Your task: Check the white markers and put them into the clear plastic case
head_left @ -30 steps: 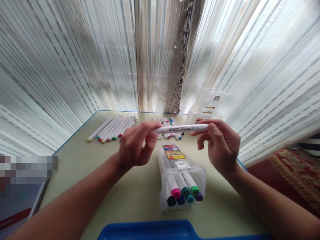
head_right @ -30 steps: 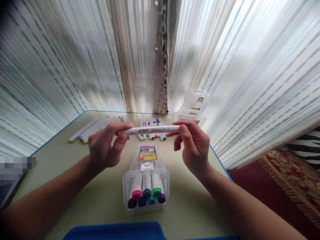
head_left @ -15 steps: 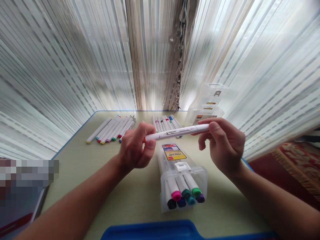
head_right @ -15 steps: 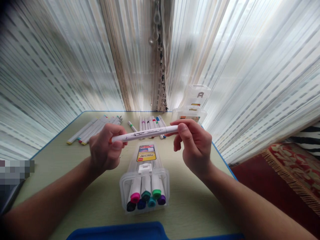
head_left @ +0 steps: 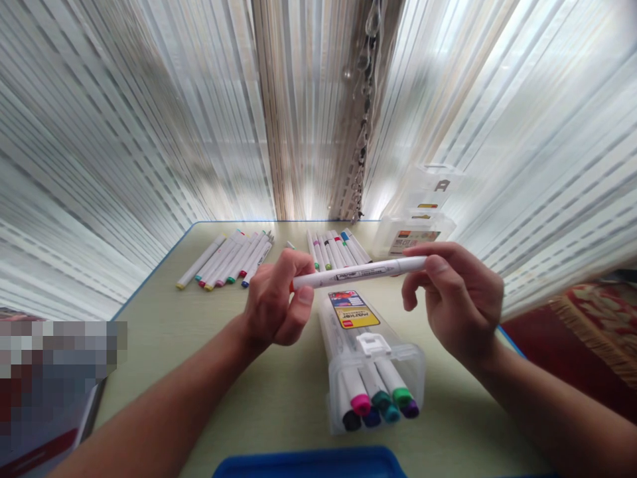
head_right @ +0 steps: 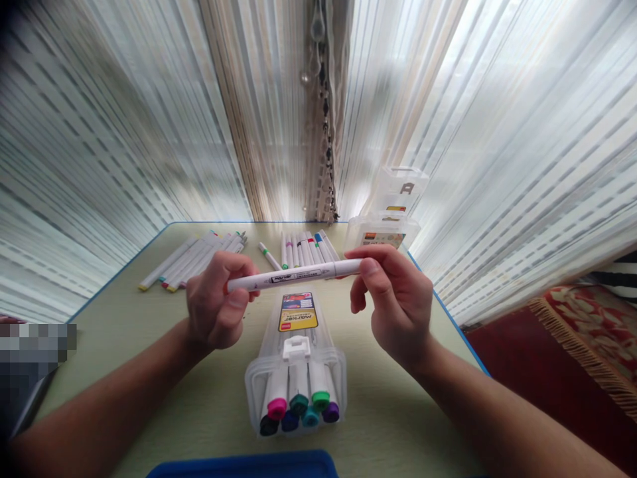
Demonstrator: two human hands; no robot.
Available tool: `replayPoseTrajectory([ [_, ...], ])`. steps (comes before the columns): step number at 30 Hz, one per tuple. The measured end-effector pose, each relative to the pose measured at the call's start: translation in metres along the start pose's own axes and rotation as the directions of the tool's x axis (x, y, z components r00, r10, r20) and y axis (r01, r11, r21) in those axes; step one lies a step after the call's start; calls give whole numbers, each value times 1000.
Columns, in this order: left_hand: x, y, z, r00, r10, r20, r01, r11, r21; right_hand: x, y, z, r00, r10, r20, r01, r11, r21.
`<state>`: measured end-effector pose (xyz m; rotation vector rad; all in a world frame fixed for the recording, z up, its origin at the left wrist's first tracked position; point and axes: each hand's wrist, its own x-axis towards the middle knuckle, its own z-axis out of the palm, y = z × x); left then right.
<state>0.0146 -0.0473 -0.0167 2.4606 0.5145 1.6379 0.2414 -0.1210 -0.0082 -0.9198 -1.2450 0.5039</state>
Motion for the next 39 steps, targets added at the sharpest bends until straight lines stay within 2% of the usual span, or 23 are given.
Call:
replayPoseTrajectory([
  [11,-1,0,0,1000,-25,9,25,999,25,4,-1,0,996,49,73,-50,999,13],
  [30,-2,1,1,995,-91,32,91,996,13,4,-4,-2,992,103,70,-103,995,1],
  [35,-1,3,3,993,-93,72,92,996,18,4,-5,-1,991,100,87,-100,995,-6],
  [39,-1,5,8,984,-60,170,51,997,52,0,-12,-1,981,95,167,-78,991,-105],
])
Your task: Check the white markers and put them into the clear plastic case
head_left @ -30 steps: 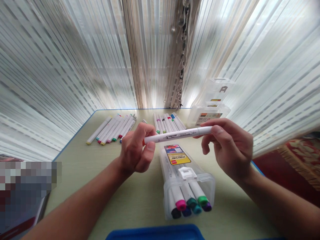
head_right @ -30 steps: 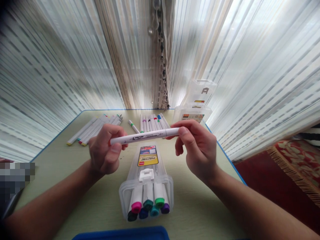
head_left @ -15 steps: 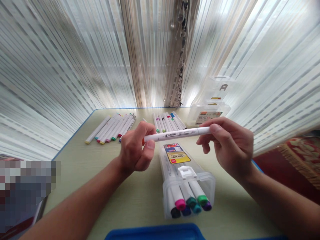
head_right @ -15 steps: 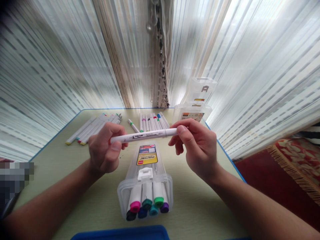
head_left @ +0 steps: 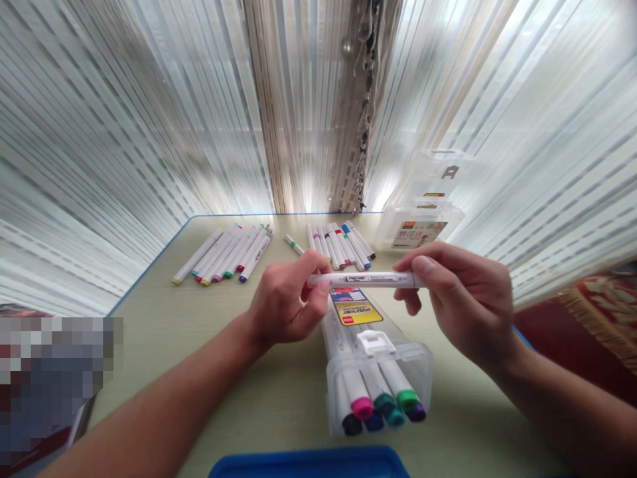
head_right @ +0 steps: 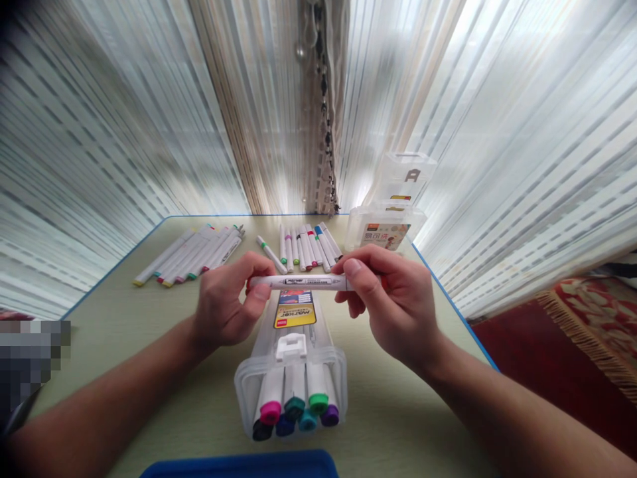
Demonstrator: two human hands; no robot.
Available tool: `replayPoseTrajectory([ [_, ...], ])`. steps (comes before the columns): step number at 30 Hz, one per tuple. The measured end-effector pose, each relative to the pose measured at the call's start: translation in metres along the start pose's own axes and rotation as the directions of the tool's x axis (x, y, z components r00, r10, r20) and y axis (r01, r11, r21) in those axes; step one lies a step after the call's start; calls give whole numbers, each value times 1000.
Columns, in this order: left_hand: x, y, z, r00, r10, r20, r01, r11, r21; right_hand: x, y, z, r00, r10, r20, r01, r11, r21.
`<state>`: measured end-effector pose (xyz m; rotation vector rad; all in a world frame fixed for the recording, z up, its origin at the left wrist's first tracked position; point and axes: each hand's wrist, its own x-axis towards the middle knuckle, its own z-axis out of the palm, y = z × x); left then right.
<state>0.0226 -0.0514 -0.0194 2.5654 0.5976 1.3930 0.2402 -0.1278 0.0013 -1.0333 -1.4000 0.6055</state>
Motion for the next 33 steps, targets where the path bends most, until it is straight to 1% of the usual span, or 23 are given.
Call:
replayPoseTrajectory([
  [3,0,1,3,997,2,79,-1,1000,-9,-4,-6,1,994,-43,98,57,988,-145],
  [5,0,1,4,995,7,104,-6,1000,-3,-6,-7,1,989,-66,133,90,978,-189],
  [7,1,0,4,995,15,100,-16,1000,5,-5,-5,2,993,-65,103,82,983,-167],
  [9,2,0,3,997,11,70,-12,1000,5,-3,0,4,998,-39,59,45,992,-119],
  [12,3,0,1,1000,-10,26,10,1000,2,0,6,6,999,5,54,0,996,-86],
  [14,3,0,-1,1000,-19,1,19,1000,2,0,8,6,999,4,45,0,996,-92],
  [16,3,-1,-2,999,-26,-35,26,1000,-3,0,9,7,1000,0,9,1,997,-82],
  [19,3,-1,-2,992,-59,-107,58,998,-14,1,11,6,998,21,-65,-22,1000,-11],
  [22,2,-3,-2,981,-117,-157,115,993,-22,7,17,5,993,44,-108,-36,997,71],
  [25,0,-6,-1,970,-189,-151,177,980,-90,11,22,5,990,62,-124,-48,993,111],
  [27,-1,-9,-1,970,-209,-127,191,972,-138,12,23,5,990,71,-123,-57,992,114],
  [29,-2,-10,-1,975,-200,-98,185,972,-148,12,23,5,990,74,-120,-61,992,112],
  [33,0,-10,-4,987,-156,-41,150,982,-113,12,22,6,991,64,-120,-49,992,118],
])
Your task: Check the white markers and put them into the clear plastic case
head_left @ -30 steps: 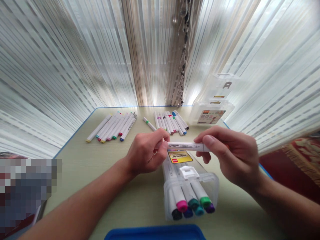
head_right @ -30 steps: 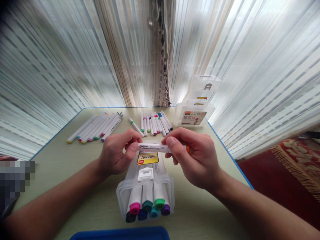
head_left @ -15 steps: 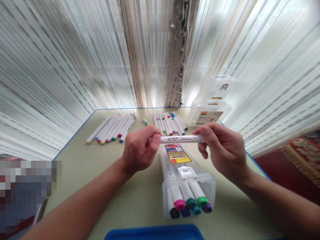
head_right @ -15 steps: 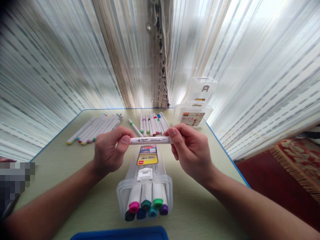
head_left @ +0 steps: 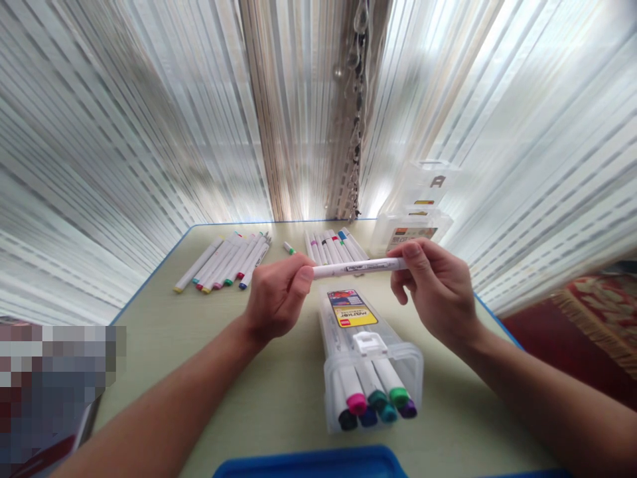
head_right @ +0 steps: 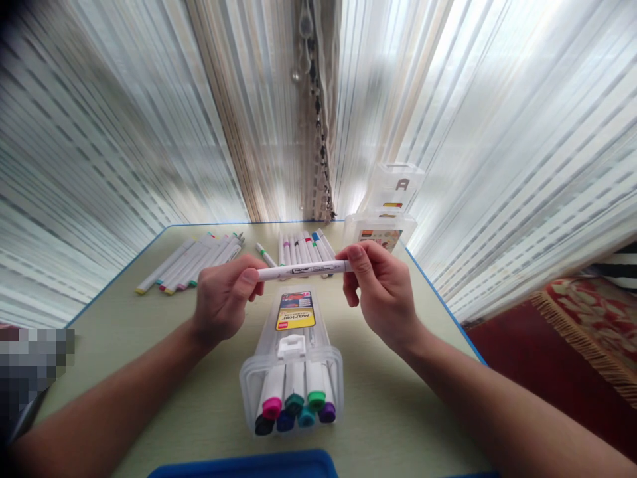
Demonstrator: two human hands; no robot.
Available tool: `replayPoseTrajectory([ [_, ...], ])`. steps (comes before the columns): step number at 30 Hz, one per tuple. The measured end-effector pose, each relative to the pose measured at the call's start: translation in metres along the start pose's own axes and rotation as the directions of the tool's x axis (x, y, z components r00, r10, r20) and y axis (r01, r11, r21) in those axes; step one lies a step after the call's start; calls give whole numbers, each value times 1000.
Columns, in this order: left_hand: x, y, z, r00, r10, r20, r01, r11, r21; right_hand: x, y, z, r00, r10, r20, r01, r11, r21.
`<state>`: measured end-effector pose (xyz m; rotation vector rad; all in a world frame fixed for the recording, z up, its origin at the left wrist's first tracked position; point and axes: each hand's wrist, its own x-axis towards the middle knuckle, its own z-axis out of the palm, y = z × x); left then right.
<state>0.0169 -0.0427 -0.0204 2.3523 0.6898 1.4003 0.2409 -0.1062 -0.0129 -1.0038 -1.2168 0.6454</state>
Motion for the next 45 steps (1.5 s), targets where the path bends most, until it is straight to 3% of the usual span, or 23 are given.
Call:
replayPoseTrajectory([
  [15,-1,1,-2,999,-35,7,36,999,-23,2,3,-3,999,53,-12,-50,985,166],
  [27,-4,-5,0,995,-92,-29,84,975,-205,3,5,-4,998,61,-13,-57,976,212],
  [45,-2,-10,2,973,-226,-39,216,962,-164,3,8,-6,999,38,24,-41,987,153],
])
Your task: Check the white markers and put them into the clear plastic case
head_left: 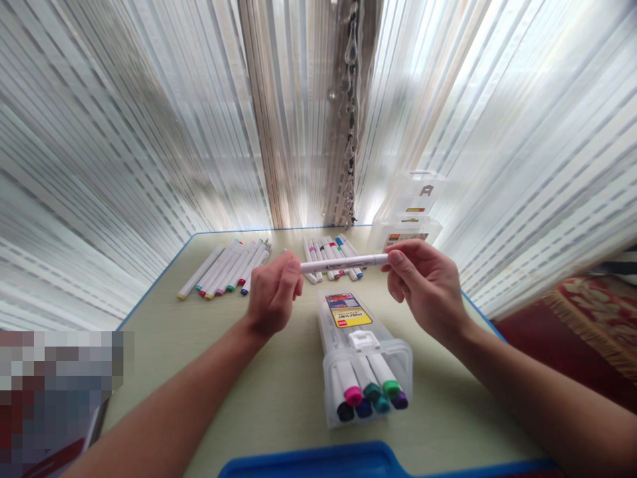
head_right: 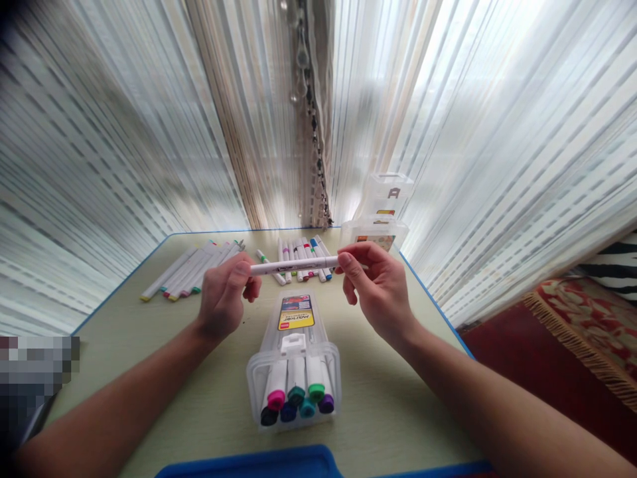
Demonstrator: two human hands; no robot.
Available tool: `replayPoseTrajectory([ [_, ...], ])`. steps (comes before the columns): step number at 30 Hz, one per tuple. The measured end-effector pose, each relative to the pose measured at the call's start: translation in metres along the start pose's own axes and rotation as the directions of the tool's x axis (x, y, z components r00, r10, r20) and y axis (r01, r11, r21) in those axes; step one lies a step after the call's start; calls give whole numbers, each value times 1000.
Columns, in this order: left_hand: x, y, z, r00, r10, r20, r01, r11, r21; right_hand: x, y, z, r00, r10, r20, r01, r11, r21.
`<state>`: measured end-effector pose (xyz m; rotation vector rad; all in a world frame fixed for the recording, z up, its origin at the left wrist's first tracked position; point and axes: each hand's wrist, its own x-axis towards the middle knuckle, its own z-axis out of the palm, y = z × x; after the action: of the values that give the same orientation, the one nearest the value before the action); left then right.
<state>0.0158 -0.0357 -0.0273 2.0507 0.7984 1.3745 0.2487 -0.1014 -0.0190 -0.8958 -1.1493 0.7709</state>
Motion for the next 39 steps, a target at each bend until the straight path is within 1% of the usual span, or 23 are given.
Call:
replayPoseTrajectory([
  [4,1,-1,0,1000,-25,-9,24,1000,-19,0,-2,2,1000,-16,25,17,999,-45],
  [8,1,-2,0,999,-5,-41,4,999,-34,-2,-3,4,999,-23,26,25,997,-79],
  [11,1,-1,0,998,7,-62,-8,1000,-26,-2,-3,5,1000,-1,27,3,998,-64],
  [15,0,1,0,997,25,-79,-23,1000,15,0,0,4,993,104,64,-105,994,13],
  [19,-1,5,-1,996,59,-63,-56,997,57,3,3,1,970,216,112,-226,971,83],
  [22,-1,5,-1,997,67,-49,-64,996,70,4,2,1,959,257,121,-270,957,109],
  [28,0,3,0,998,63,-31,-62,997,39,4,-2,3,964,246,105,-258,957,134],
  [33,1,3,0,999,33,-28,-33,999,0,3,-2,4,969,225,105,-238,962,133],
  [36,1,3,0,1000,11,-27,-10,1000,17,4,-1,3,972,210,106,-221,969,110],
  [39,3,3,0,1000,-10,-27,12,996,84,4,0,1,972,200,120,-211,974,84],
])
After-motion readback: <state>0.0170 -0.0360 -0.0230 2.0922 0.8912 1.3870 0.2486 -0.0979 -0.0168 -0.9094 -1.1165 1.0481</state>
